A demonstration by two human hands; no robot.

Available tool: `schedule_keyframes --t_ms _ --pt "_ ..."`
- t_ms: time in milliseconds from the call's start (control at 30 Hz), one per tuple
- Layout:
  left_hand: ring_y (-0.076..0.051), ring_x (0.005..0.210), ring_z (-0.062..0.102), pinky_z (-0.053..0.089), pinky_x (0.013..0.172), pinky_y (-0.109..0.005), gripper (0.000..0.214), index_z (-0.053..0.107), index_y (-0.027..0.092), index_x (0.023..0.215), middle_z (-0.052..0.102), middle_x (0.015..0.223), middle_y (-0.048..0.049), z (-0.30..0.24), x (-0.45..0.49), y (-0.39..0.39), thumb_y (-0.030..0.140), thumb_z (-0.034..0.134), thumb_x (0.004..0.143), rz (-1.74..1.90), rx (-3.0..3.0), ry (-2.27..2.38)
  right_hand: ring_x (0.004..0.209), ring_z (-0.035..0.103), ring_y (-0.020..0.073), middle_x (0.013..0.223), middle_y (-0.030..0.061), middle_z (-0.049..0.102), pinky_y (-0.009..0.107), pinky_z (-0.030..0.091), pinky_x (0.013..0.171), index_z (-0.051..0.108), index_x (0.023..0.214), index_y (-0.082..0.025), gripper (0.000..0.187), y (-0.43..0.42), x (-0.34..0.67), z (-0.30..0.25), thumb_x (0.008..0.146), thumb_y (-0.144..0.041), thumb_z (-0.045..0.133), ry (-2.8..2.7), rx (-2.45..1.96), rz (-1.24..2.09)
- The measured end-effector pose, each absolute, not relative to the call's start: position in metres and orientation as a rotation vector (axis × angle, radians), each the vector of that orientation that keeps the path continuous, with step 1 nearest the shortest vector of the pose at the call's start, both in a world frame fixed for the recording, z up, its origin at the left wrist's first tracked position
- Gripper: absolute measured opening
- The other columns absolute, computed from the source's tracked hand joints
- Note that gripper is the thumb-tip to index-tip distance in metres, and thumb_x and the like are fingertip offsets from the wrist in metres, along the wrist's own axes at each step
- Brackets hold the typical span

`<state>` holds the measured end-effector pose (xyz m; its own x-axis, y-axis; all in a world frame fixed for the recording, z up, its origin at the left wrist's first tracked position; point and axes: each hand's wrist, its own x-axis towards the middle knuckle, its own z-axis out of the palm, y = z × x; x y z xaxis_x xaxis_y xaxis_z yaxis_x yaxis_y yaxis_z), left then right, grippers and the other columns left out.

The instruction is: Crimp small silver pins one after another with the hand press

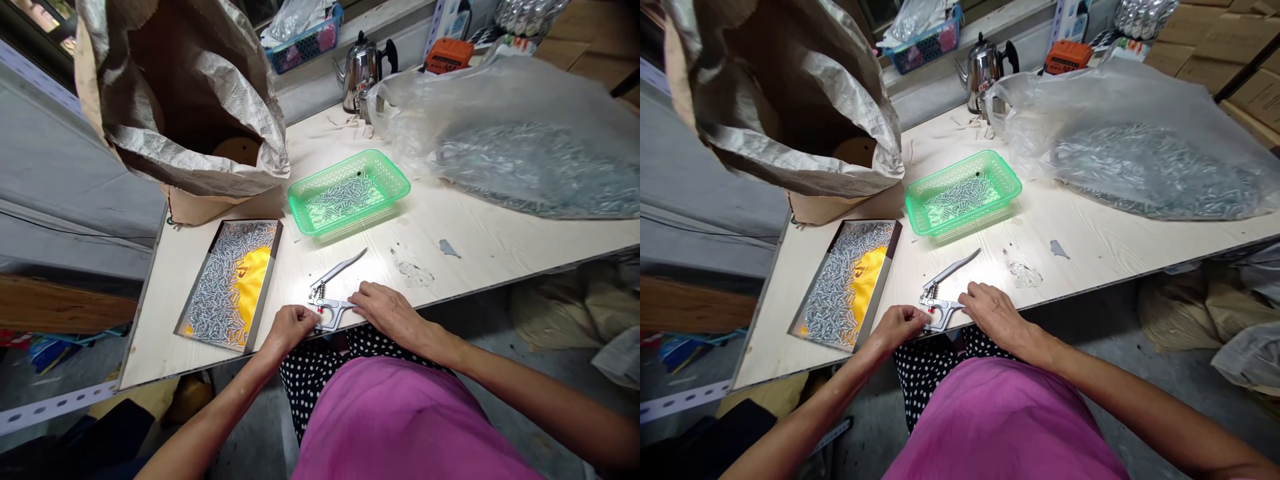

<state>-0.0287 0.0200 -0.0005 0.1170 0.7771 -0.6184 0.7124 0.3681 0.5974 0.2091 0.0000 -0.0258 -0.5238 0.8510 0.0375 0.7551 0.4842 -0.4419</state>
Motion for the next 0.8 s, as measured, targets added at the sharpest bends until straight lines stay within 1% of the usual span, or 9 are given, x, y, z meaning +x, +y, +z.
schedule_keyframes --t_ms 133,200,300,367,433,467,567,667,800 --pt "-0.012 0.052 0.044 0.030 0.051 -0.023 0.035 0.068 0.014 0.066 0.052 0.050 0.0017 -0.002 -0.030 0.022 0.049 0.064 0.070 0.058 1.385 1.588 0.081 0.056 0.0185 0.092 0.0072 0.059 0.030 0.044 0.069 0.063 0.093 -0.017 0.010 -0.001 0.210 -0.021 0.095 -0.019 0.053 -2.484 -1.365 0.572" --pt "-0.012 0.052 0.045 0.031 0.051 -0.023 0.035 0.068 0.014 0.068 0.053 0.051 0.0015 -0.003 -0.030 0.022 0.049 0.064 0.070 0.063 1.385 1.580 0.086 0.057 0.0205 0.097 0.0087 0.060 0.032 0.047 0.073 0.063 0.101 -0.017 0.012 0.002 0.213 -0.018 0.093 -0.023 0.058 -2.456 -1.344 0.583" --pt "-0.011 0.051 0.045 0.031 0.050 -0.023 0.035 0.067 0.014 0.068 0.053 0.052 0.0013 -0.004 -0.031 0.021 0.049 0.064 0.070 0.065 1.384 1.572 0.113 0.053 0.0298 0.126 0.0160 0.056 0.044 0.048 0.090 0.054 0.126 -0.018 0.047 0.013 0.221 -0.015 0.085 -0.036 0.069 -2.425 -1.322 0.485" --pt "-0.011 0.051 0.045 0.031 0.050 -0.023 0.035 0.067 0.015 0.068 0.054 0.052 0.0012 -0.004 -0.031 0.021 0.050 0.064 0.070 0.063 1.378 1.571 0.132 0.039 0.0378 0.146 0.0202 0.042 0.055 0.040 0.101 0.044 0.138 -0.018 0.073 0.024 0.225 -0.017 0.077 -0.045 0.075 -2.468 -1.316 0.403" --pt "-0.011 0.051 0.045 0.031 0.050 -0.023 0.036 0.066 0.015 0.068 0.054 0.053 0.0012 -0.003 -0.032 0.020 0.050 0.064 0.071 0.065 1.368 1.569 0.139 0.028 0.0423 0.151 0.0223 0.034 0.062 0.032 0.106 0.039 0.142 -0.017 0.092 0.037 0.227 -0.020 0.068 -0.052 0.080 -2.555 -1.305 0.373" --pt "-0.011 0.051 0.044 0.031 0.050 -0.023 0.036 0.066 0.015 0.068 0.054 0.053 0.0013 -0.003 -0.032 0.020 0.050 0.064 0.071 0.065 1.362 1.566 0.140 0.027 0.0431 0.151 0.0229 0.036 0.064 0.029 0.107 0.038 0.143 -0.016 0.097 0.042 0.228 -0.022 0.065 -0.054 0.081 -2.596 -1.293 0.368" --pt "-0.010 0.050 0.042 0.031 0.049 -0.022 0.034 0.066 0.014 0.069 0.052 0.052 0.0024 -0.002 -0.031 0.019 0.049 0.064 0.071 0.060 1.334 1.559 0.134 0.036 0.0415 0.142 0.0225 0.046 0.064 0.027 0.108 0.040 0.141 -0.014 0.100 0.053 0.225 -0.022 0.060 -0.055 0.082 -2.655 -1.258 0.347" --pt "-0.010 0.049 0.041 0.031 0.050 -0.022 0.032 0.065 0.014 0.070 0.051 0.052 0.0031 -0.004 -0.032 0.019 0.046 0.062 0.072 0.055 1.309 1.564 0.120 0.048 0.0376 0.129 0.0195 0.055 0.060 0.032 0.105 0.043 0.138 -0.012 0.097 0.057 0.221 -0.019 0.060 -0.054 0.082 -2.668 -1.251 0.338" --pt "-0.010 0.050 0.043 0.033 0.051 -0.023 0.031 0.065 0.014 0.074 0.055 0.056 0.0016 -0.005 -0.033 0.017 0.044 0.060 0.077 0.031 1.351 1.591 0.107 0.051 0.0335 0.118 0.0161 0.059 0.052 0.039 0.097 0.050 0.128 -0.013 0.080 0.056 0.219 -0.016 0.065 -0.052 0.080 -2.685 -1.263 0.301"
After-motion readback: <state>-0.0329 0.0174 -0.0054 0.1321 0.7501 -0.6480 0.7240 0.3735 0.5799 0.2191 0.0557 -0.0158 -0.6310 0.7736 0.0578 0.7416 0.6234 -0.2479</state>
